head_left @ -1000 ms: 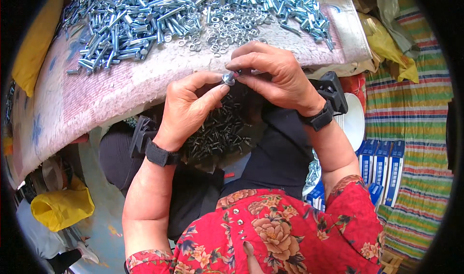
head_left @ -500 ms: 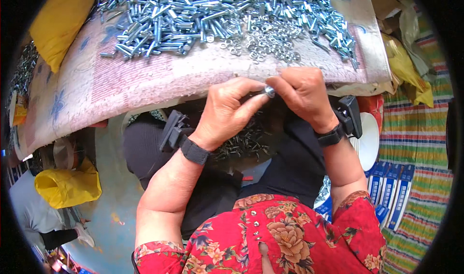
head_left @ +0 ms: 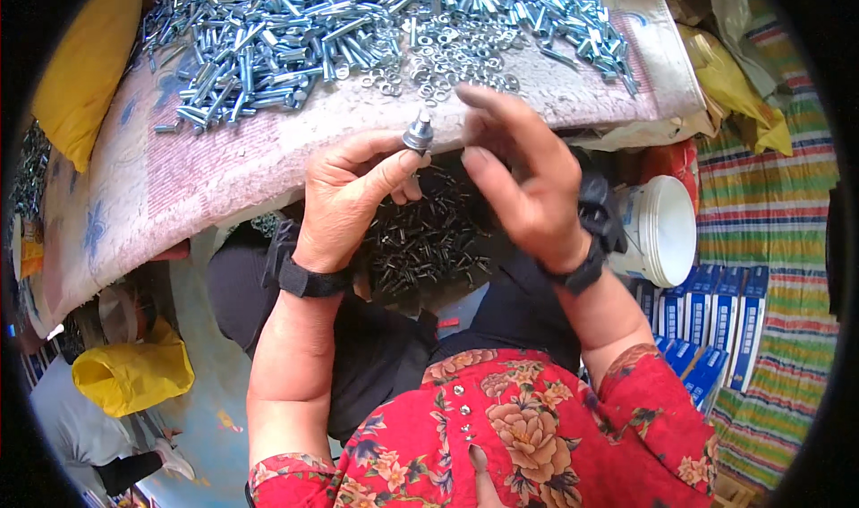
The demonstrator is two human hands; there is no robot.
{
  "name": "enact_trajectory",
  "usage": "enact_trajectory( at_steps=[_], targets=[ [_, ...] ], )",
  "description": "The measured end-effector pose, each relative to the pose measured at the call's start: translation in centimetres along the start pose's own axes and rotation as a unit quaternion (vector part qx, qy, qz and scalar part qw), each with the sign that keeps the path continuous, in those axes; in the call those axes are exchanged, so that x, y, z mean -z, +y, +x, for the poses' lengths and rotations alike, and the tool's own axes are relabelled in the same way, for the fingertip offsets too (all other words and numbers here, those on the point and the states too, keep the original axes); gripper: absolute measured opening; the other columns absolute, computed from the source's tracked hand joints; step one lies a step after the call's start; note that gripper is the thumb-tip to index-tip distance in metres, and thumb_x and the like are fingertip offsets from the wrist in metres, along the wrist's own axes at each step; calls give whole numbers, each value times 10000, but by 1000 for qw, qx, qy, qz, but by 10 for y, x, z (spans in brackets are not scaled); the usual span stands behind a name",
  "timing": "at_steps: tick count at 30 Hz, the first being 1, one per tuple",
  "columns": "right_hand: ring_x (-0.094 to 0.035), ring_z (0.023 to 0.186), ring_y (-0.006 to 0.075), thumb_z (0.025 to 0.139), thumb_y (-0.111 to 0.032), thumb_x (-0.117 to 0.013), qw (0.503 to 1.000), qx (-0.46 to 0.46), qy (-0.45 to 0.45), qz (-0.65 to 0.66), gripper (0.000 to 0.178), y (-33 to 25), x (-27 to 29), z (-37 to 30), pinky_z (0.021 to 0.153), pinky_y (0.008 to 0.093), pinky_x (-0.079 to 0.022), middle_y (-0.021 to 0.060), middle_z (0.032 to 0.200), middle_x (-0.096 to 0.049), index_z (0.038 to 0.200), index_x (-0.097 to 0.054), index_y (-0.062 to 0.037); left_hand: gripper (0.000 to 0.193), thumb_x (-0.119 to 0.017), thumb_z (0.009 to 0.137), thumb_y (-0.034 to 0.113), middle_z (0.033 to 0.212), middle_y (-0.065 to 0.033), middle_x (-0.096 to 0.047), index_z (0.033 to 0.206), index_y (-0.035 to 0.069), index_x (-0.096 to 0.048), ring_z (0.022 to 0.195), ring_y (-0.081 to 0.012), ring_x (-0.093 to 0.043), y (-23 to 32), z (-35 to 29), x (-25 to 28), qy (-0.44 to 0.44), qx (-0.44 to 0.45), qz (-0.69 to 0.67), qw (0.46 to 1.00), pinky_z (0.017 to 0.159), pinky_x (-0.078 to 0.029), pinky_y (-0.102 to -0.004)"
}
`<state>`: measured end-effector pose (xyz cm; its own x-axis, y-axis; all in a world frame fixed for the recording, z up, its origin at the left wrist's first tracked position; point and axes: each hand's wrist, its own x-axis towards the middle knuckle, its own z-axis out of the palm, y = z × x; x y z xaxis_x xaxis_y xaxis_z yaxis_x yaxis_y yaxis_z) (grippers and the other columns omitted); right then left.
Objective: Manually assembling washers and nuts onto long metal bolts at a workstation.
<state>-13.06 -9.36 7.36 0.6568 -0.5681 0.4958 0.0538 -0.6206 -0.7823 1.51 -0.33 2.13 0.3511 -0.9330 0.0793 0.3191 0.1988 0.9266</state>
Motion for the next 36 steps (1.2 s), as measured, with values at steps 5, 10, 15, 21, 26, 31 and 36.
enact_trajectory(
  at_steps=[5, 10, 15, 21, 26, 31, 36],
  targets=[
    [-565, 668, 273, 765, -31, -588, 981, 118, -153, -25, 286, 26, 4, 11, 607, 312, -444, 132, 755, -552, 1045, -534, -17, 129, -610, 805, 57, 715, -22, -612, 922, 2, -621, 602, -67, -559, 5, -7, 4, -53, 49, 15, 997, 531, -435, -189],
    [-561, 642, 343, 773, -96, -595, 955, 67, -228, -177, 194, 37, 5, -25, 537, 384, -432, 161, 699, -532, 883, -452, -25, 132, -638, 759, 92, 722, -64, -604, 862, 16, -603, 613, -170, -582, -21, -11, -2, -135, -120, 357, 917, 557, -470, -273],
    [-565, 619, 345, 789, -213, -603, 943, -84, -265, -183, 232, 68, 18, -68, 515, 392, -432, 161, 637, -542, 862, -460, -46, 252, -706, 678, 161, 849, -127, -595, 873, 39, -604, 716, -265, -592, -9, -6, 3, -72, -209, 514, 829, 615, -473, -336],
    [-547, 573, 305, 773, -181, -620, 966, -132, -169, -146, 183, 63, 37, -68, 518, 348, -424, 139, 642, -529, 767, -518, -28, 229, -599, 713, 32, 980, -96, -603, 939, 60, -628, 912, -265, -567, 22, 31, 93, 174, -247, 683, 665, 802, -440, -327],
    [-560, 583, 291, 773, -130, -622, 981, -83, -140, -104, 149, 73, 36, -61, 513, 344, -432, 135, 650, -539, 759, -520, -22, 166, -604, 721, 74, 927, -58, -613, 885, 91, -622, 884, -236, -573, 22, 30, 103, 204, -190, 726, 629, 768, -444, -315],
    [-516, 539, 180, 786, -102, -610, 986, -30, -24, -160, 106, 81, 65, -42, 515, 274, -410, 101, 659, -535, 806, -560, -11, 145, -601, 753, 79, 880, -74, -605, 897, 73, -586, 800, -251, -582, 19, 38, 91, 195, -186, 727, 632, 692, -454, -321],
    [-594, 644, 271, 739, -99, -606, 947, -50, 134, -286, 102, 116, 106, 10, 587, 349, -461, 138, 715, -591, 776, -568, -11, 249, -612, 800, 59, 854, -73, -623, 1046, 42, -575, 688, -141, -577, 14, 34, 94, 308, -247, 584, 709, 636, -466, -262]
  ],
)
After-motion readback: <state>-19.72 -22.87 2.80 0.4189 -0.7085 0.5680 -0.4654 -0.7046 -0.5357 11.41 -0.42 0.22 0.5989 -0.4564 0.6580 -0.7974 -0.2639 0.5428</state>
